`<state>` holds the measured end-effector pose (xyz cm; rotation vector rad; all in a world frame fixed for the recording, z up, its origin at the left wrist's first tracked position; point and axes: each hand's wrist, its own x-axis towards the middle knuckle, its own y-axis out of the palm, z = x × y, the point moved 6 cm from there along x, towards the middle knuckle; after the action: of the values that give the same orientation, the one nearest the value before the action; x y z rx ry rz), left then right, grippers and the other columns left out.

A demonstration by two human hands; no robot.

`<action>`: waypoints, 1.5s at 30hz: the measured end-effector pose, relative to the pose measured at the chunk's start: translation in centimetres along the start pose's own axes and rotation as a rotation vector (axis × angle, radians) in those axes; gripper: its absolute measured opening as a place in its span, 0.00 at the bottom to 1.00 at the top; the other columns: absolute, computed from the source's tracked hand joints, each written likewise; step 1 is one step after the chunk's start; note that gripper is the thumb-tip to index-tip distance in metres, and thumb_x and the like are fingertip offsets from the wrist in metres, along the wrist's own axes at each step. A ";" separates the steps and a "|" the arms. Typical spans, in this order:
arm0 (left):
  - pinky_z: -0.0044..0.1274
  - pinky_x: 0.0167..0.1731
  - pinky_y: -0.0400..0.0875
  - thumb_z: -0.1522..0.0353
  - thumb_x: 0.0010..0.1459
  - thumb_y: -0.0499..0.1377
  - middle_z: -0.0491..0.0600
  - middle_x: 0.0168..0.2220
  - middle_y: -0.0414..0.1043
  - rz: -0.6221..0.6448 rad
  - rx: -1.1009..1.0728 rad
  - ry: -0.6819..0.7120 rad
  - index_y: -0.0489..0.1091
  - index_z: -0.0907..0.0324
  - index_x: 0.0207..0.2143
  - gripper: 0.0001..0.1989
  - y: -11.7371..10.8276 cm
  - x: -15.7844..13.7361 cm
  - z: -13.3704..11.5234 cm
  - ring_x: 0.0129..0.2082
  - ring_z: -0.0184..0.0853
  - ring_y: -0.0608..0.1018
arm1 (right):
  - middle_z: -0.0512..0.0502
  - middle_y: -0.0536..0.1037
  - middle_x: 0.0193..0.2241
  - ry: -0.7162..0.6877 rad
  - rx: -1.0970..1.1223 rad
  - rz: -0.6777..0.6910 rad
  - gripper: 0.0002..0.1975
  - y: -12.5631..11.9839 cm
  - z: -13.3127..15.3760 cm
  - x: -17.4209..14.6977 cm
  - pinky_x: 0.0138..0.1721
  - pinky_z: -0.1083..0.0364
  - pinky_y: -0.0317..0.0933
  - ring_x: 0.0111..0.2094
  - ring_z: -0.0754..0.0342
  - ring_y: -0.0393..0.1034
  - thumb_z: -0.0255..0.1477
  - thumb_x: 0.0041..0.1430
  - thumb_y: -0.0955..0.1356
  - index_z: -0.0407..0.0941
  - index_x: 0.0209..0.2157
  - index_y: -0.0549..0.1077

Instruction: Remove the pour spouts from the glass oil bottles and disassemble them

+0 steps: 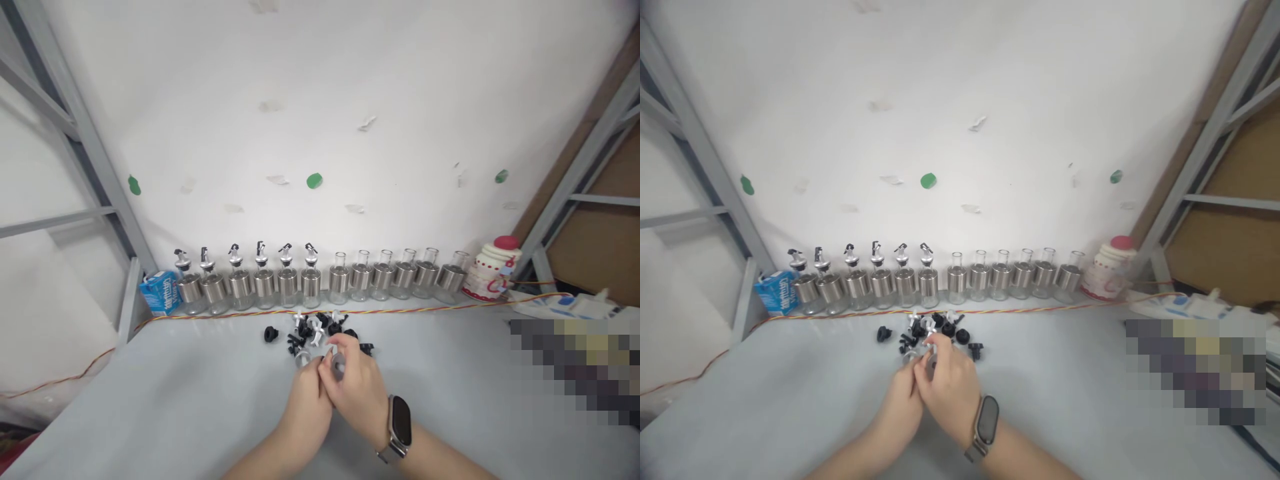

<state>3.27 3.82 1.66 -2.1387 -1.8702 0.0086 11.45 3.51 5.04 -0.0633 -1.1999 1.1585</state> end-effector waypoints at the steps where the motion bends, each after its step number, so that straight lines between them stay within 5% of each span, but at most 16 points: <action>1: 0.24 0.30 0.66 0.70 0.53 0.48 0.48 0.27 0.71 0.001 -0.006 -0.011 0.67 0.63 0.31 0.09 0.0 0.0 -0.1 0.28 0.33 0.71 | 0.47 0.72 0.22 -0.006 0.006 0.006 0.10 0.1 0.0 0.0 0.25 0.56 0.60 0.24 0.52 0.69 0.24 0.50 0.59 0.42 0.37 0.59; 5: 0.23 0.27 0.66 0.68 0.55 0.46 0.47 0.25 0.71 0.021 -0.018 -0.089 0.66 0.62 0.30 0.11 0.0 0.2 0.3 0.26 0.32 0.71 | 0.47 0.71 0.23 0.064 0.125 0.045 0.08 0.4 -0.6 -0.1 0.27 0.55 0.59 0.25 0.53 0.68 0.25 0.51 0.60 0.43 0.36 0.58; 8: 0.23 0.22 0.65 0.64 0.58 0.42 0.46 0.23 0.69 0.075 0.031 -0.117 0.64 0.61 0.31 0.15 -0.1 0.2 0.6 0.21 0.31 0.71 | 0.51 0.70 0.22 0.293 0.429 0.071 0.08 0.8 -1.8 0.1 0.23 0.58 0.59 0.21 0.57 0.65 0.28 0.53 0.60 0.45 0.37 0.56; 12: 0.24 0.26 0.66 0.62 0.59 0.40 0.47 0.24 0.68 0.064 0.347 0.060 0.62 0.59 0.33 0.15 -0.9 0.2 -0.5 0.24 0.32 0.71 | 0.58 0.65 0.16 0.733 0.854 0.069 0.09 1.9 -4.0 0.1 0.12 0.63 0.51 0.11 0.63 0.54 0.33 0.51 0.62 0.46 0.34 0.57; 17: 0.24 0.24 0.66 0.63 0.57 0.47 0.49 0.28 0.70 0.061 0.777 0.292 0.59 0.59 0.36 0.10 -0.7 0.2 -1.1 0.26 0.35 0.73 | 0.62 0.53 0.08 1.172 1.260 0.358 0.09 3.9 -4.0 -1.1 0.09 0.65 0.37 0.09 0.67 0.40 0.34 0.47 0.63 0.45 0.23 0.58; 20: 0.23 0.22 0.66 0.64 0.58 0.45 0.49 0.27 0.70 0.019 0.874 0.389 0.59 0.59 0.35 0.09 -0.6 0.3 -1.1 0.24 0.35 0.74 | 0.62 0.54 0.07 1.185 1.339 0.336 0.12 3.9 -3.6 -1.4 0.09 0.66 0.36 0.09 0.67 0.38 0.36 0.47 0.65 0.45 0.21 0.58; 26: 0.21 0.22 0.68 0.68 0.61 0.39 0.48 0.28 0.71 -0.019 0.866 0.551 0.58 0.59 0.37 0.11 -0.9 0.0 -1.4 0.25 0.32 0.75 | 0.64 0.51 0.07 0.945 1.348 0.152 0.15 2.8 -3.3 -0.5 0.10 0.66 0.40 0.10 0.66 0.41 0.36 0.45 0.69 0.46 0.23 0.57; 36: 0.23 0.23 0.68 0.72 0.57 0.43 0.54 0.33 0.70 -0.052 1.050 0.656 0.57 0.63 0.44 0.13 -1.0 -0.8 -3.2 0.27 0.35 0.74 | 0.61 0.57 0.07 0.767 0.930 0.107 0.17 2.4 -4.2 0.0 0.10 0.65 0.43 0.08 0.66 0.48 0.41 0.49 0.65 0.45 0.19 0.57; 41: 0.24 0.23 0.67 0.71 0.57 0.43 0.51 0.29 0.68 -0.092 1.003 0.644 0.58 0.62 0.40 0.10 -1.3 -0.6 -2.9 0.26 0.35 0.73 | 0.59 0.56 0.04 0.951 1.025 0.264 0.18 3.7 -3.6 -1.1 0.08 0.64 0.42 0.06 0.64 0.46 0.45 0.49 0.62 0.45 0.19 0.59; 45: 0.25 0.22 0.67 0.59 0.55 0.48 0.51 0.28 0.66 -0.041 0.987 0.679 0.58 0.62 0.38 0.15 -0.9 -0.8 -2.7 0.26 0.36 0.72 | 0.58 0.58 0.04 1.183 1.114 0.463 0.19 4.8 -3.1 -2.5 0.07 0.65 0.40 0.05 0.65 0.44 0.46 0.48 0.62 0.44 0.18 0.60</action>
<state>2.79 2.55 4.28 -1.1990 -1.1292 0.1434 10.82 5.49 -0.83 -0.1505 0.5884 1.6628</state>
